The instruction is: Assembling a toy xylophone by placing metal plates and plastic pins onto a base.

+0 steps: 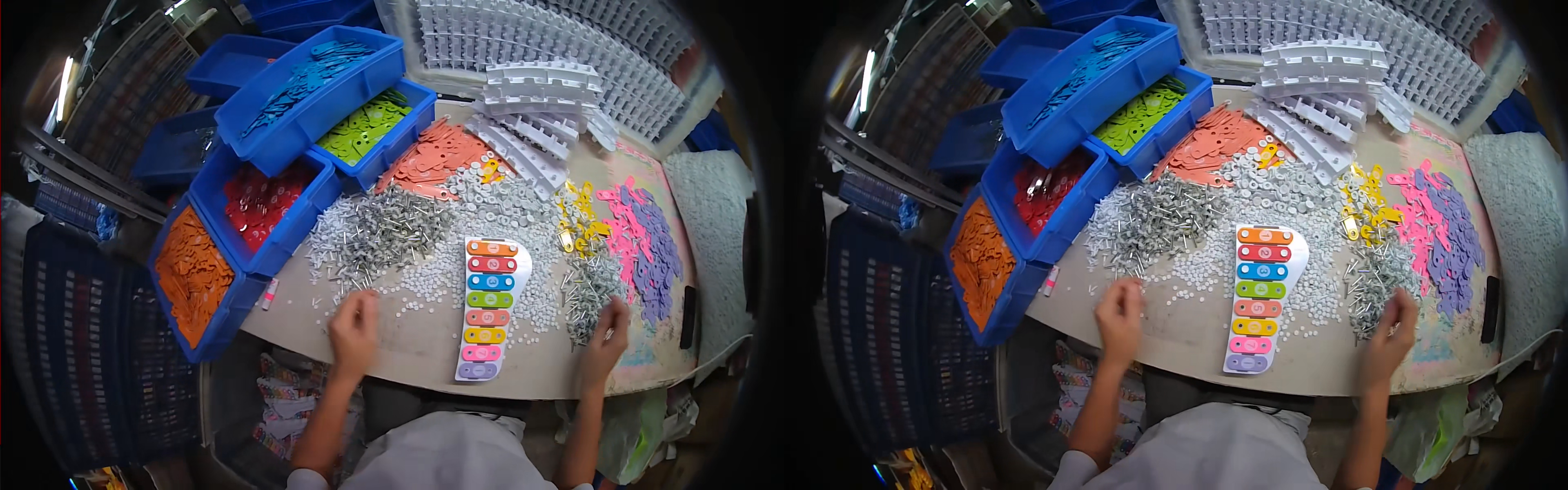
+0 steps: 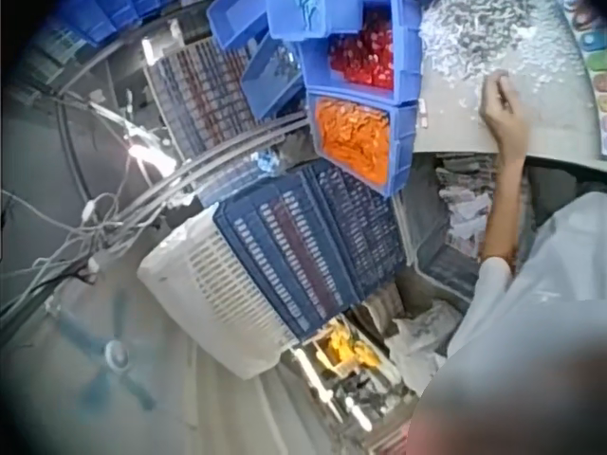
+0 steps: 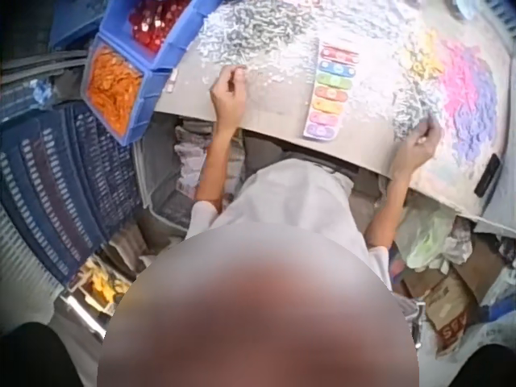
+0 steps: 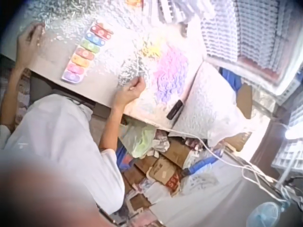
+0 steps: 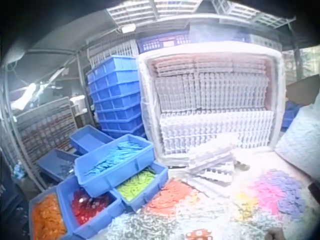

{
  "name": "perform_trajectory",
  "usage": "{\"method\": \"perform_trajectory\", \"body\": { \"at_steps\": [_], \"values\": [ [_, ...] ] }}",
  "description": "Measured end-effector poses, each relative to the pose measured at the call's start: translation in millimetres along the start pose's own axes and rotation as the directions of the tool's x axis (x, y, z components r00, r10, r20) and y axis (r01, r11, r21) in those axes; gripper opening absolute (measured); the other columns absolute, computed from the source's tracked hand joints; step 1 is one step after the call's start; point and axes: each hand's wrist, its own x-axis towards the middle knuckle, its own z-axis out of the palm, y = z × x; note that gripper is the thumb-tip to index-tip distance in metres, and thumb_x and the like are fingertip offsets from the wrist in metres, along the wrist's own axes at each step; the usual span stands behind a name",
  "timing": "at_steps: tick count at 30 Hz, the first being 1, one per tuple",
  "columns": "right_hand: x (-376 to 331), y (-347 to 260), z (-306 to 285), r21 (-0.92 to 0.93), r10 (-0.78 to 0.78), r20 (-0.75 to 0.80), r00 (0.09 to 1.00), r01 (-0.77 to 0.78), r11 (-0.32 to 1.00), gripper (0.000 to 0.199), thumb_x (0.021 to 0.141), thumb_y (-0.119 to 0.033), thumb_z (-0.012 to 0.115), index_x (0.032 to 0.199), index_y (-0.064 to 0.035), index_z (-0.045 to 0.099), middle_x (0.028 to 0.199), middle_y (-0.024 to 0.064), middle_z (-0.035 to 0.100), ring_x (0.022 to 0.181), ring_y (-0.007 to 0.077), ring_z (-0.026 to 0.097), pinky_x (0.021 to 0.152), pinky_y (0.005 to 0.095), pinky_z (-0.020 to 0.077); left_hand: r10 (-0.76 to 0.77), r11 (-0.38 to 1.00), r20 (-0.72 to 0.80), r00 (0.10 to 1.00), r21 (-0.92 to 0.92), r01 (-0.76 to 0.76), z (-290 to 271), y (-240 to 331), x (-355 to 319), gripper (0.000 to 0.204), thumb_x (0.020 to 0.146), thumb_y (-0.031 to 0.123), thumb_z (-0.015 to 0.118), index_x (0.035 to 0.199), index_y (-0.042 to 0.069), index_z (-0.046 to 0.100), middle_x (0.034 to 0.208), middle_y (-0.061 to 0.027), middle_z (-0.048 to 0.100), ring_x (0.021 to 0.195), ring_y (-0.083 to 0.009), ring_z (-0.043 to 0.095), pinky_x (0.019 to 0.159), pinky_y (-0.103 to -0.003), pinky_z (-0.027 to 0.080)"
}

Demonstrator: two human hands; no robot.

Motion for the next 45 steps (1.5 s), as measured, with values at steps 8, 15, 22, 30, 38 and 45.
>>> {"method": "perform_trajectory", "body": {
  "at_steps": [8, 15, 22, 30, 38, 45],
  "values": [
    [-61, -47, 34, 0.166, -0.145, 0.425, 0.894, 0.080, 0.983, 0.009, 0.094, 0.005, 0.069, 0.100, 0.0009, 0.063, 0.090, 0.0115, 0.064, 0.078, 0.0216, 0.063, 0.069, 0.0325, 0.0504, 0.231, 0.834, 0.096, 0.968, 0.492, -0.248, -54, -24, 97, 0.010, 0.096, 0.007, 0.069, 0.103, 0.002, 0.074, 0.094, -0.0104, 0.068, 0.080, -0.0240, 0.063, 0.072, -0.035, 0.050],
    [-27, -60, 50, 0.224, -0.104, 0.311, 0.945, 0.034, 0.974, 0.014, 0.091, 0.005, 0.071, 0.101, -0.0003, 0.064, 0.100, 0.0133, 0.067, 0.090, 0.0260, 0.067, 0.081, 0.0349, 0.0525, 0.317, 0.751, 0.169, 0.933, 0.557, -0.356, -43, -43, 93, 0.008, 0.091, 0.006, 0.071, 0.098, 0.002, 0.071, 0.091, -0.0127, 0.065, 0.091, -0.0332, 0.064, 0.081, -0.042, 0.050],
    [-4, -71, 69, 0.257, -0.205, 0.348, 0.915, 0.118, 0.959, 0.016, 0.086, 0.003, 0.074, 0.097, -0.0019, 0.063, 0.102, 0.0119, 0.068, 0.099, 0.0308, 0.062, 0.086, 0.0402, 0.0496, 0.066, 0.985, 0.037, 0.997, 0.156, -0.071, -28, 3, 74, 0.011, 0.103, 0.010, 0.063, 0.101, 0.000, 0.067, 0.089, -0.0064, 0.071, 0.078, -0.0108, 0.064, 0.070, -0.028, 0.050],
    [-15, -66, 72, 0.271, -0.248, 0.403, 0.881, 0.144, 0.952, 0.017, 0.085, 0.003, 0.075, 0.095, -0.0027, 0.064, 0.100, 0.0108, 0.068, 0.098, 0.0309, 0.061, 0.087, 0.0414, 0.0494, -0.196, 0.776, 0.663, 0.723, -0.345, 0.527, 36, 40, 32, 0.018, 0.101, 0.011, 0.070, 0.113, -0.001, 0.073, 0.090, -0.0065, 0.074, 0.074, -0.0064, 0.064, 0.059, -0.021, 0.049],
    [-20, -70, 68, 0.338, -0.028, 0.514, 0.857, -0.172, 0.925, 0.013, 0.093, -0.005, 0.074, 0.094, -0.0022, 0.061, 0.086, 0.0054, 0.066, 0.080, 0.0159, 0.061, 0.071, 0.0326, 0.0480, -0.159, 0.714, 0.787, 0.596, -0.325, 0.620, 76, 37, 36, 0.019, 0.099, 0.011, 0.072, 0.112, -0.002, 0.072, 0.088, -0.0051, 0.073, 0.072, -0.0065, 0.062, 0.057, -0.020, 0.047],
    [-19, -53, 76, 0.270, 0.251, 0.724, 0.643, -0.598, 0.754, 0.026, 0.101, -0.017, 0.072, 0.095, -0.0056, 0.050, 0.058, -0.0030, 0.056, 0.050, 0.0030, 0.049, 0.045, 0.0229, 0.0333, -0.203, 0.769, 0.815, 0.543, -0.211, 0.603, 82, 37, 42, 0.029, 0.099, 0.012, 0.072, 0.122, -0.002, 0.062, 0.086, -0.0029, 0.072, 0.072, -0.0059, 0.062, 0.057, -0.019, 0.046]
  ]
}}
